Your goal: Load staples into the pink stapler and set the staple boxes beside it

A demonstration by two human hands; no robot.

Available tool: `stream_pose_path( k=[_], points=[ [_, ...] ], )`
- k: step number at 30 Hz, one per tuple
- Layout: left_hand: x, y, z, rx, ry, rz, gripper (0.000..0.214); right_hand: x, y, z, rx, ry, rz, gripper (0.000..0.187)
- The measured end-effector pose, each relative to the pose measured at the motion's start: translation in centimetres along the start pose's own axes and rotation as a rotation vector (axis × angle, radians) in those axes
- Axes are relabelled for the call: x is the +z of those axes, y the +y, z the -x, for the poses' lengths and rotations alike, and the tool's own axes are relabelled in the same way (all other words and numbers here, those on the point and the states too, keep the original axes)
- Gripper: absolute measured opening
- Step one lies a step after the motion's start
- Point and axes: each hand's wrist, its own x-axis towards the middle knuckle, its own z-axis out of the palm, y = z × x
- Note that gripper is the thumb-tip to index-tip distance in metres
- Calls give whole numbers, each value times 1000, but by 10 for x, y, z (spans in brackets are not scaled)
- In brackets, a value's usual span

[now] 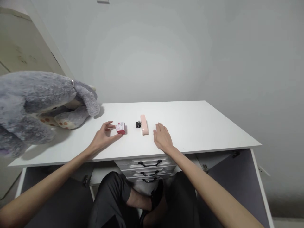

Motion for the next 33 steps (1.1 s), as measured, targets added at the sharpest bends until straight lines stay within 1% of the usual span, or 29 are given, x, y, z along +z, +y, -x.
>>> stream_pose_path(
  k=[5, 7, 9, 12, 14, 21, 25, 29, 33],
  points=[
    [-34, -36, -11, -9, 106, -66, 87, 0, 0, 2, -8, 2, -18, 64],
    [-43, -45, -15, -1, 146, -82, 83, 1, 1, 2, -10, 0, -16, 65],
    [-48, -50, -17, 7, 189, -88, 76, 2, 2, 3, -14, 1, -14, 65],
    [-49, -54, -18, 27, 240, -138, 64, 4, 3, 3, -25, 15, -22, 64],
    [-47, -55, -18, 37, 255, -192, 61, 5, 4, 4, -19, 19, -31, 65],
    [-42, -57, -15, 64, 208, -292, 52, 4, 3, 6, -13, 9, -35, 66],
    [-41, -55, -12, 61, 198, -325, 55, 4, 1, 6, -9, 6, -36, 65],
    [-41, -55, -9, 41, 255, -335, 64, 3, -1, 6, 2, 4, -24, 65],
    [-42, -59, -6, 12, 287, -353, 65, 2, -1, 6, -7, 4, 2, 63]
  ],
)
